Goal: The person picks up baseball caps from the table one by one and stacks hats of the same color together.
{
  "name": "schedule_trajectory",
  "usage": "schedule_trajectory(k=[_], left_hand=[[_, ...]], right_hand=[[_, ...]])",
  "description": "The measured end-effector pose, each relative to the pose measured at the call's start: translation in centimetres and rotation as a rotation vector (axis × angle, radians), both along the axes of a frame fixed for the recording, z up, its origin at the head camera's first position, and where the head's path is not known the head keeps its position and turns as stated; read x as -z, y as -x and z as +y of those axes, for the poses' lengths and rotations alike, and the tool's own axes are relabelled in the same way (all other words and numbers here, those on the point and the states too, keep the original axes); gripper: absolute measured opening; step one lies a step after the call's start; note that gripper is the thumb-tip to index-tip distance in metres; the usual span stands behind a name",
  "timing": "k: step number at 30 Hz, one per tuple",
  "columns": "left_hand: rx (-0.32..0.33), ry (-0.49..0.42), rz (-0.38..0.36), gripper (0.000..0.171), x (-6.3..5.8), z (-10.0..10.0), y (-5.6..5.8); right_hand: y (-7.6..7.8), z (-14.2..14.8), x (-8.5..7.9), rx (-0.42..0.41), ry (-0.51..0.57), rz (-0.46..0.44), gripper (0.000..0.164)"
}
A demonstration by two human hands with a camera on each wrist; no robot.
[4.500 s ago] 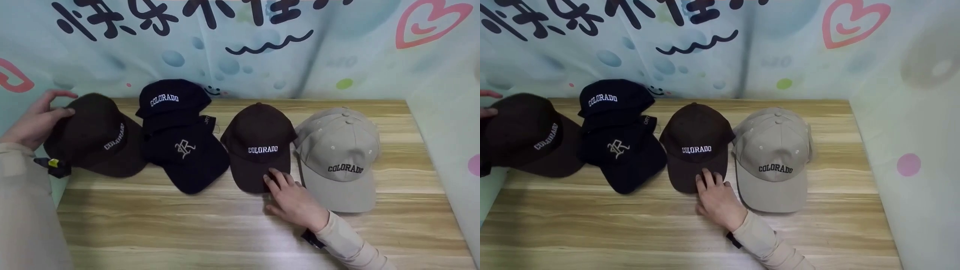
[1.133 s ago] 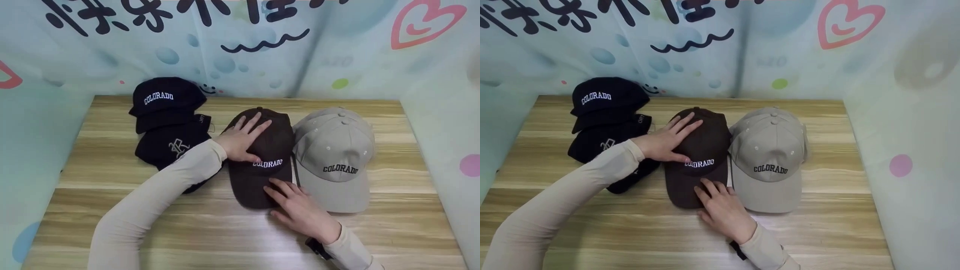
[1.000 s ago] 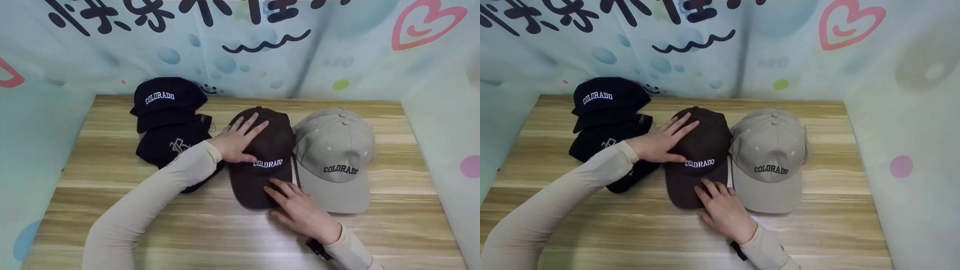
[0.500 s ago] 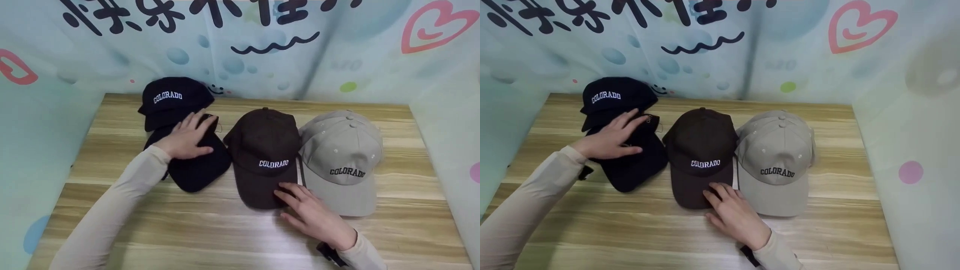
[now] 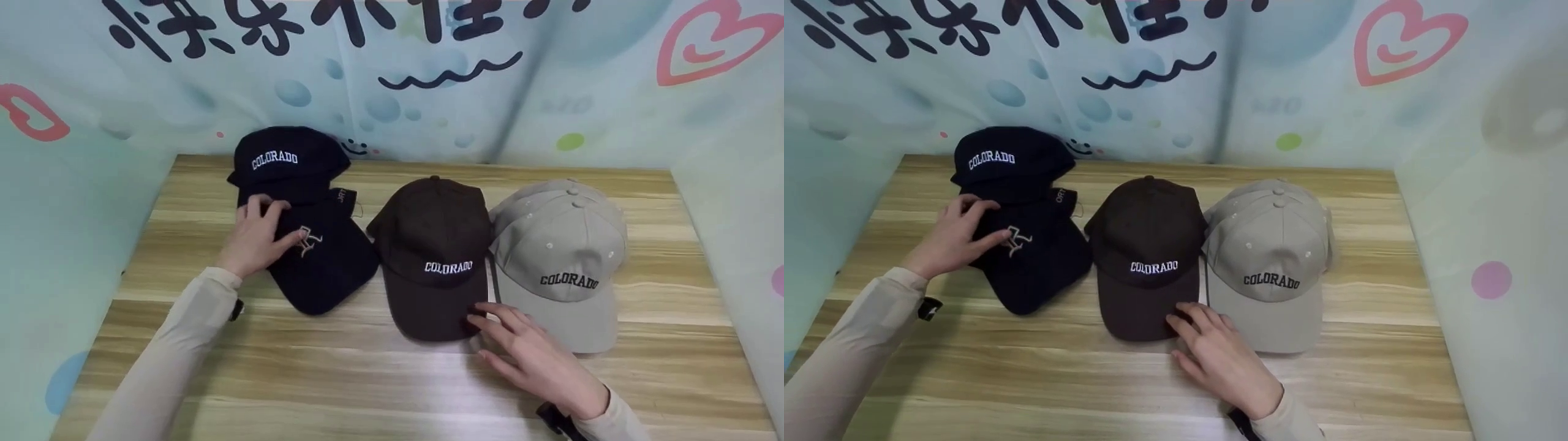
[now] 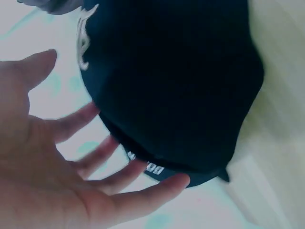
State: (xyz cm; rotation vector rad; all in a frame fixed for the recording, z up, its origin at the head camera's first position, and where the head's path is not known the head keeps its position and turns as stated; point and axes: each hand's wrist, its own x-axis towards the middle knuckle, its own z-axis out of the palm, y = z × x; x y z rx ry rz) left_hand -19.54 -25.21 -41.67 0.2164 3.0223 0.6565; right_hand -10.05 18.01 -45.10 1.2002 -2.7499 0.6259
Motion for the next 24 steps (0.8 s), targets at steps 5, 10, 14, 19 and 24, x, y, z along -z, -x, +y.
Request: schedule_trajectory(k=[5,10,14,19,24], left_hand=[[-0.037,0.011,0.001,0.057,0.6,-0.5,-0.3],[-0.073,0.006,-0.121,0.069,0.0,-1.4,0.0],[-0.087,-0.012,-0.262,0.087,-0.4,-2.7,0.4],[-0.087,-0.049,-0.364,0.097,-0.7,-4.6,0.5],[-0.097,-0.150,-0.428,0.105,-1.2,-6.3,0.1]], right_hand=[[0.0,0.4,-0.1,-0.004,0.012,0.011,0.048],[0.0,0.8,-0.3,0.007,0.016,0.010,0.047],[0.0,0.9,-0.4,0.012,0.009,0.012,0.048],[0.1,0.9,-0.3,-0.007,0.016,0.016,0.048],[0.2,0.9,-0.3,-0.032,0.029,0.010,0.048]])
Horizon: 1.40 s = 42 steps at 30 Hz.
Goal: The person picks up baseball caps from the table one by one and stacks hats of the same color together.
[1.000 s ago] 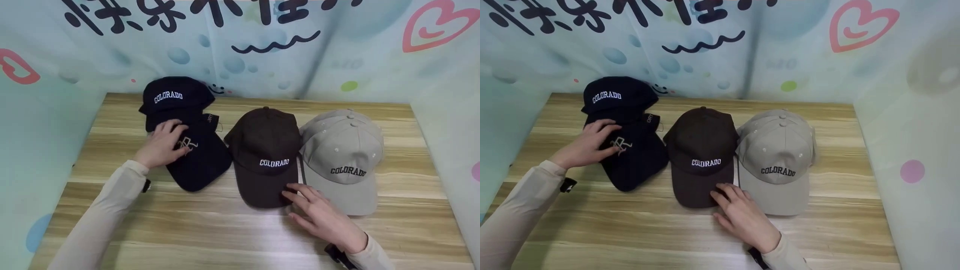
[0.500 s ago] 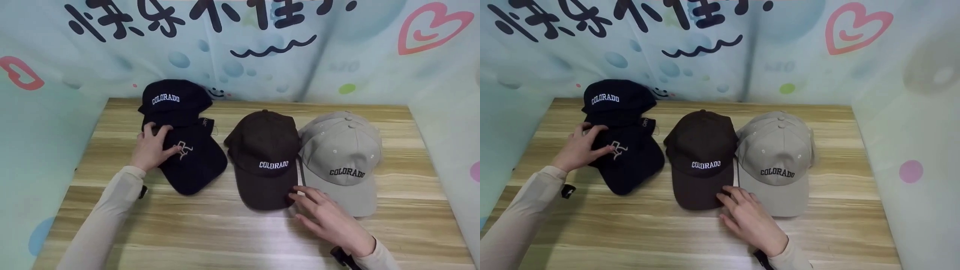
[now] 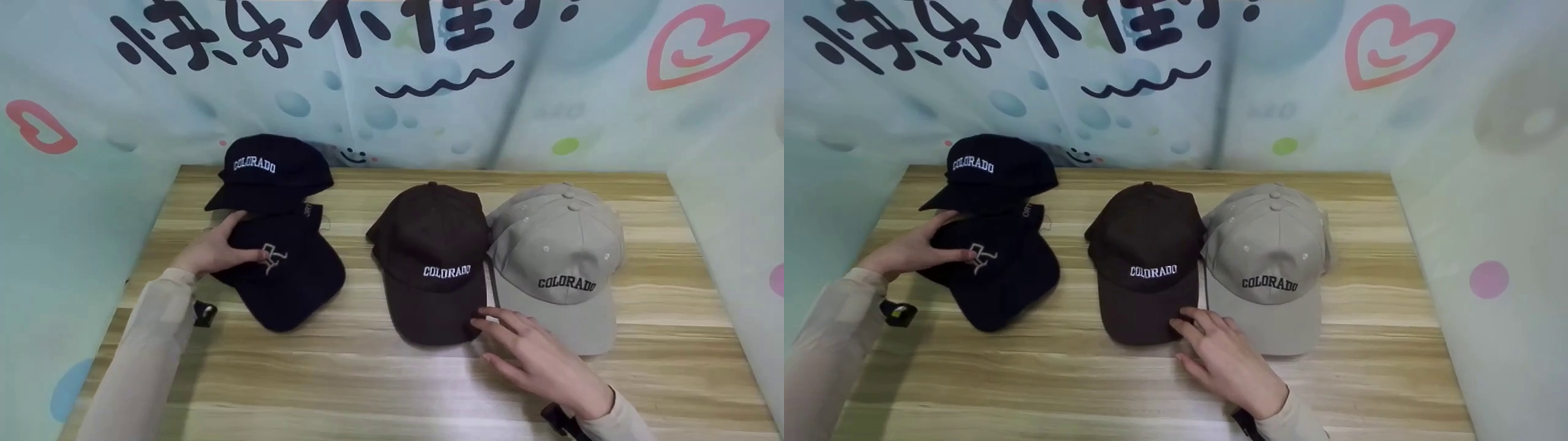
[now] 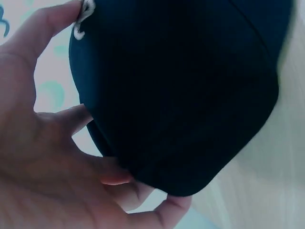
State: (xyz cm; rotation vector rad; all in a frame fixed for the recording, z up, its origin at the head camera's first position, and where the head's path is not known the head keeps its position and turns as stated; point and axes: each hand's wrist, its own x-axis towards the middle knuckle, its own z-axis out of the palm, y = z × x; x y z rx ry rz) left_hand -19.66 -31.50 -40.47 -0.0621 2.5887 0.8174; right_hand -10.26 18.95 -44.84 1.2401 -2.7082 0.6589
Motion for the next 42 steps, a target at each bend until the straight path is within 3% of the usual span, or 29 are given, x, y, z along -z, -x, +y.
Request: schedule_trajectory(k=[4,9,14,19,27,35,42], left_hand=[[-0.073,-0.138,-0.014,0.107,-0.8,-2.0,-0.9],[-0.238,-0.374,-0.105,0.089,-2.5,-4.0,-2.1],[-0.262,-0.424,-0.155,0.086,-3.6,-4.0,-2.3],[-0.207,-0.429,-0.127,0.085,-4.4,-3.7,-2.5],[-0.037,-0.456,0.141,0.034,-5.1,-2.8,-3.6],[0.129,-0.417,0.228,0.033,-7.2,-0.4,-4.3],[0.272,-0.424,0.298,0.031,-8.0,1.6,-3.9]], right_hand=[[0.5,0.0,-0.1,0.004,0.013,0.005,0.048],[1.1,0.3,-0.4,0.010,0.086,0.007,0.047],[1.3,0.2,-0.5,-0.026,0.113,-0.002,0.041],[1.4,0.2,-0.4,-0.021,0.114,-0.002,0.044],[1.3,0.2,-0.4,-0.029,0.136,-0.029,0.046],[1.2,0.4,-0.5,-0.016,0.125,-0.036,0.048],[1.3,0.4,-0.4,0.012,0.103,-0.064,0.046]])
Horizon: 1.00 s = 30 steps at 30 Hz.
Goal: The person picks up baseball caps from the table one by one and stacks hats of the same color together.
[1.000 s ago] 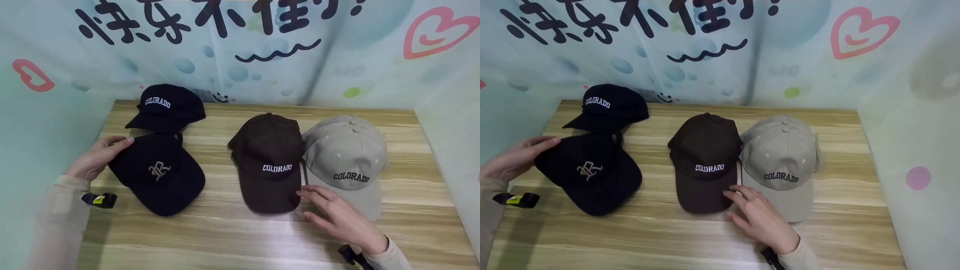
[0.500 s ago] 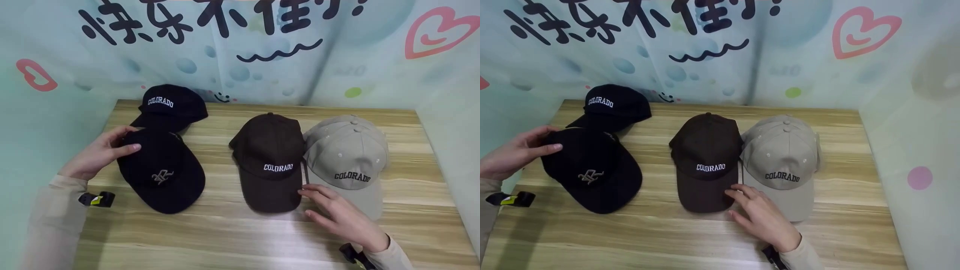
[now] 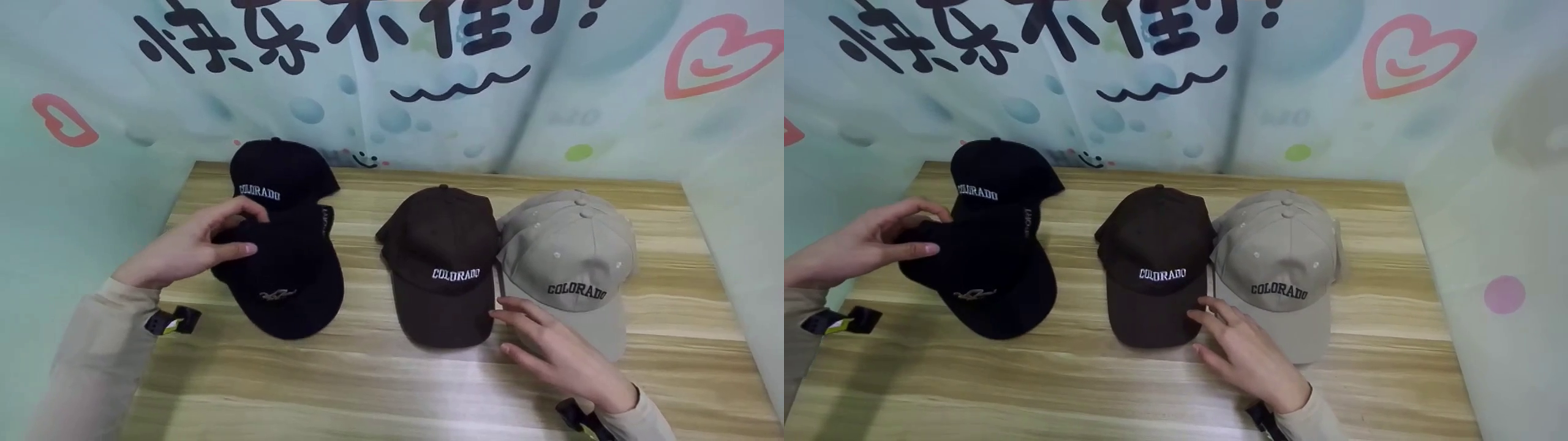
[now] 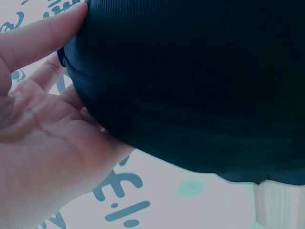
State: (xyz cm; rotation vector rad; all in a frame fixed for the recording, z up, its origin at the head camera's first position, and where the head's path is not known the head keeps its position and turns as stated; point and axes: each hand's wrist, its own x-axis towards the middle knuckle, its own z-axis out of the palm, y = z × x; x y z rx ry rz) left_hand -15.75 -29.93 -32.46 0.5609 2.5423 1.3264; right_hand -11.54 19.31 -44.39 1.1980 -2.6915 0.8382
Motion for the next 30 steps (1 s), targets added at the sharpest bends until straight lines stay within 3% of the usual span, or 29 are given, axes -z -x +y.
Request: schedule_trajectory(k=[4,9,14,18,24,30], left_hand=[[0.028,-0.034,0.016,0.044,0.0,1.0,1.5],[-0.034,0.041,-0.027,0.058,0.2,2.1,4.6],[-0.093,0.202,-0.119,0.046,0.8,2.6,8.4],[-0.096,0.276,-0.204,0.035,2.1,3.2,10.6],[-0.076,0.248,-0.266,0.028,4.5,4.6,12.9],[-0.106,0.239,-0.231,0.033,5.2,5.7,13.8]], right_hand=[[0.0,0.0,0.0,0.006,-0.016,-0.007,0.045],[0.0,-0.1,0.1,-0.003,-0.030,-0.003,0.045],[0.1,-0.1,0.1,-0.005,-0.015,0.004,0.045],[0.1,-0.1,0.2,-0.013,-0.012,-0.006,0.042],[0.1,0.2,0.2,-0.008,-0.001,0.003,0.042],[0.2,0.5,0.1,-0.013,0.012,0.009,0.042]])
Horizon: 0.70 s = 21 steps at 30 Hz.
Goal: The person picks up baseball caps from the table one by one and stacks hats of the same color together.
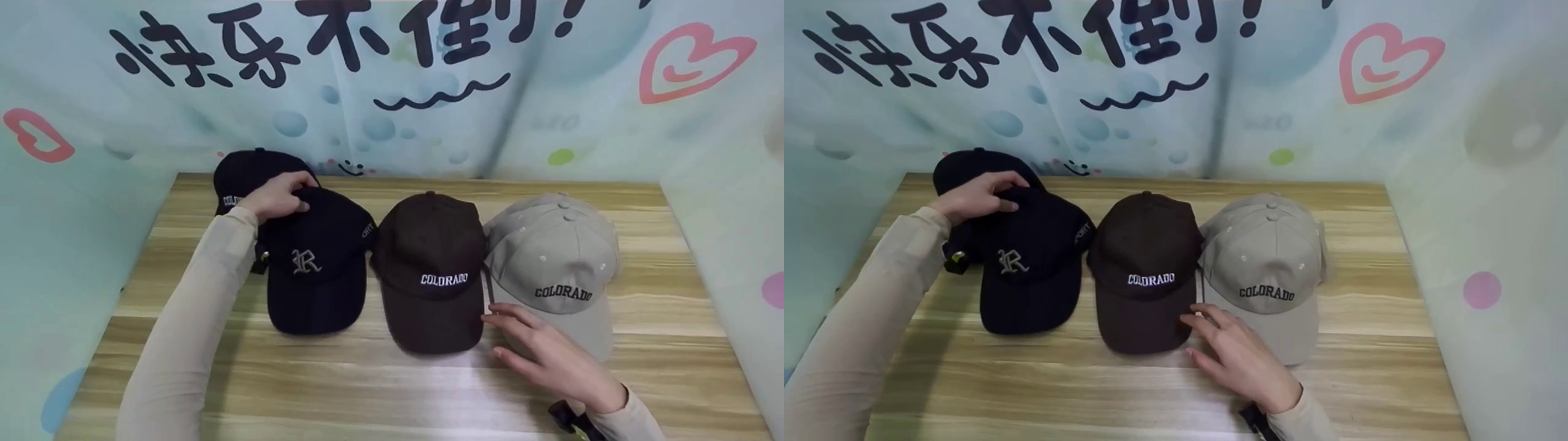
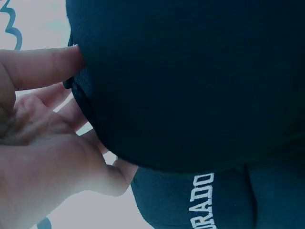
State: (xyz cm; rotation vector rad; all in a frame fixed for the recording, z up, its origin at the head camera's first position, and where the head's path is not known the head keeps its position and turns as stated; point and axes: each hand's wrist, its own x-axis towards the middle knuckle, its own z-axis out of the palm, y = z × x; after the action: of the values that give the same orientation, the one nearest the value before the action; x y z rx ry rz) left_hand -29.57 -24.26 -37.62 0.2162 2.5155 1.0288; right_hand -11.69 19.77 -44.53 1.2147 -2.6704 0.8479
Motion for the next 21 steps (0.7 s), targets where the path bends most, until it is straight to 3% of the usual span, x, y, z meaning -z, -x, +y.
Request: schedule_trajectory(k=[5,13,17,21], left_hand=[[-0.001,0.023,0.091,0.034,0.1,-0.3,0.3],[-0.189,0.136,0.323,0.039,1.2,-3.1,1.0],[-0.143,0.249,0.333,0.053,2.1,-5.2,1.6],[-0.071,0.344,0.275,0.068,2.9,-7.2,2.0]], right_hand=[[0.0,0.1,0.0,-0.001,0.012,0.018,0.043],[-0.1,0.1,0.0,0.016,0.015,0.018,0.044],[-0.2,-0.1,0.0,0.028,-0.006,0.012,0.044],[-0.1,-0.2,0.1,0.028,-0.018,0.015,0.047]])
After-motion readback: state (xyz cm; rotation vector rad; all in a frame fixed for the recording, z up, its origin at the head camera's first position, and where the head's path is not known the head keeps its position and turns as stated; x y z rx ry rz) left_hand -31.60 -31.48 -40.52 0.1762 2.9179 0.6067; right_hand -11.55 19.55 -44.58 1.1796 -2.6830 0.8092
